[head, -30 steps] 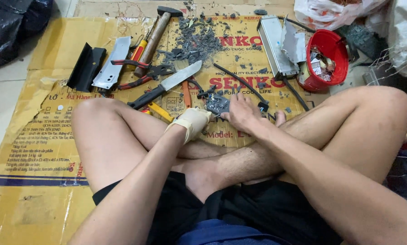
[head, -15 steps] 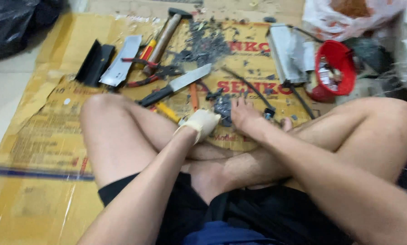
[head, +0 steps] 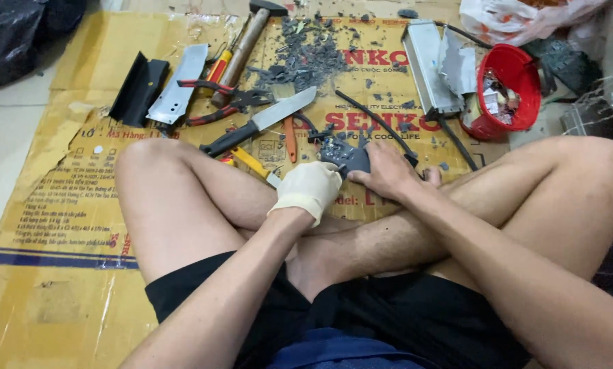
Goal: The person sits on the floor and uses a knife to scrape the outer insulation off a black cable. They hold the cable with one hand and scrape with the other, creating debris on the cardboard below.
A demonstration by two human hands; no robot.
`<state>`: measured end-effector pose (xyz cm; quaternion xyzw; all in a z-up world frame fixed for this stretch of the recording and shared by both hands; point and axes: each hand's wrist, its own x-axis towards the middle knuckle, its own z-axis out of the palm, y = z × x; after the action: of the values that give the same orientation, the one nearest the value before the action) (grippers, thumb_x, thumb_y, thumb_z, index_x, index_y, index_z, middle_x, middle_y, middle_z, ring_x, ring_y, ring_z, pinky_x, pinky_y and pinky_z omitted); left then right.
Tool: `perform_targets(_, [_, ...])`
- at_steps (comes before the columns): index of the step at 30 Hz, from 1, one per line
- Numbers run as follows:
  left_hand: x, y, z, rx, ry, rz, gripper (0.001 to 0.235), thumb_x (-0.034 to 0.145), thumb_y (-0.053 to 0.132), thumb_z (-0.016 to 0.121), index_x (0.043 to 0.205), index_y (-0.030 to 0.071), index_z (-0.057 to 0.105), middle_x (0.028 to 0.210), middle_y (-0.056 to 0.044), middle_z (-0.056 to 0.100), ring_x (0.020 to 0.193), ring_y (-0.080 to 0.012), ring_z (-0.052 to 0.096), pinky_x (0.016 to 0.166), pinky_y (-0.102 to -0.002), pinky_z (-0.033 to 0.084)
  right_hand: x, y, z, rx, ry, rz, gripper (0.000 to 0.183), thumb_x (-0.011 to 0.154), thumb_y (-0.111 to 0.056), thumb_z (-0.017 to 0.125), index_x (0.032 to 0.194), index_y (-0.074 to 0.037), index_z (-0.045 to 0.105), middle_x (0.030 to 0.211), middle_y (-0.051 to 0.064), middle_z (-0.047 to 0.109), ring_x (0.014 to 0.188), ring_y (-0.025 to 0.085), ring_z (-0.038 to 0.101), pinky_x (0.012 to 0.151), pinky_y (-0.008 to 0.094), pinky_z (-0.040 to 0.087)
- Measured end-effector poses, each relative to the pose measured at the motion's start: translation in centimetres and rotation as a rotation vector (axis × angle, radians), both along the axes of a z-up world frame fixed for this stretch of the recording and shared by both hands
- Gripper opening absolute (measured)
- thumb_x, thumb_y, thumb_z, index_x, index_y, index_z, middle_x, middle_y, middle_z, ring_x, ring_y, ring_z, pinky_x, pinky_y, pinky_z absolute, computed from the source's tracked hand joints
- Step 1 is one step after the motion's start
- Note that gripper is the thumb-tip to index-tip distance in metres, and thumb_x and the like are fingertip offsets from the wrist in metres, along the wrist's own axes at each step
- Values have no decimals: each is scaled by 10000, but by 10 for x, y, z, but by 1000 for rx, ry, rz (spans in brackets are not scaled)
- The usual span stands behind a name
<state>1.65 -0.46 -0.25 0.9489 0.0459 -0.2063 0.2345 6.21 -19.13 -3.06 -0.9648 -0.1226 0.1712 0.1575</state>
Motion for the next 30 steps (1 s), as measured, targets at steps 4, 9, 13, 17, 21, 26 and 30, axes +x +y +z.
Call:
perform_targets(4, [10, -12, 24, -7, 106, 10, 358, 932, 350, 483, 1153, 289, 758, 1116, -85, 765, 1152, -317, 691, 1000, -493, 531, 2, -2, -3, -4, 32, 18, 701, 891, -486, 696, 1354, 8, 514, 1331, 232, 535, 1297, 433, 521, 1059, 534, 472])
perform_targets(9, [32, -36, 40, 151, 58, -113, 295, 902, 260, 567, 1088, 189, 785, 1067, -142, 765, 1104, -379, 703, 932, -556, 548, 23, -7, -43, -20, -22, -14, 651, 850, -480, 721, 1289, -34, 542, 1301, 197, 544, 1278, 422, 531, 1041, 528, 487])
perform_targets(13, [14, -47, 46, 180, 3, -131, 278, 918, 170, 571, 1092, 120, 782, 1049, -137, 774, 1079, -379, 716, 906, -566, 560, 28, -11, -56, -36, -35, 7, 636, 834, -491, 719, 1262, -50, 552, 1277, 179, 547, 1259, 419, 544, 1010, 519, 507])
perform_targets(17, [-10, -46, 32, 153, -88, -113, 300, 963, 170, 510, 1102, 152, 776, 1016, -140, 782, 1046, -373, 731, 895, -546, 572, 23, -7, -42, -52, -17, 27, 590, 843, -431, 733, 1250, -39, 562, 1286, 195, 566, 1264, 437, 550, 1040, 516, 496])
perform_targets(21, [-30, -37, 37, -17, -25, 3, 353, 1042, 214, 414, 1324, 149, 616, 1131, -199, 737, 1138, -403, 683, 986, -576, 525, 15, -3, -25, 2, 24, 3, 643, 857, -458, 716, 1271, 2, 542, 1310, 238, 552, 1283, 465, 527, 1060, 527, 475])
perform_targets(26, [-15, -42, -8, -226, 95, 286, 422, 1009, 459, 337, 1384, 435, 531, 1284, -68, 698, 1250, -295, 632, 1087, -436, 480, 19, -6, -33, 7, 6, -14, 611, 869, -452, 717, 1271, -31, 531, 1315, 211, 545, 1281, 444, 528, 1047, 531, 478])
perform_targets(30, [-18, -31, -36, -118, -144, 101, 422, 996, 189, 356, 1328, 209, 617, 1412, 39, 614, 1187, -334, 664, 1031, -494, 534, 12, 0, -17, 32, 12, 13, 645, 861, -447, 742, 1288, -19, 519, 1313, 216, 532, 1274, 456, 525, 1029, 545, 477])
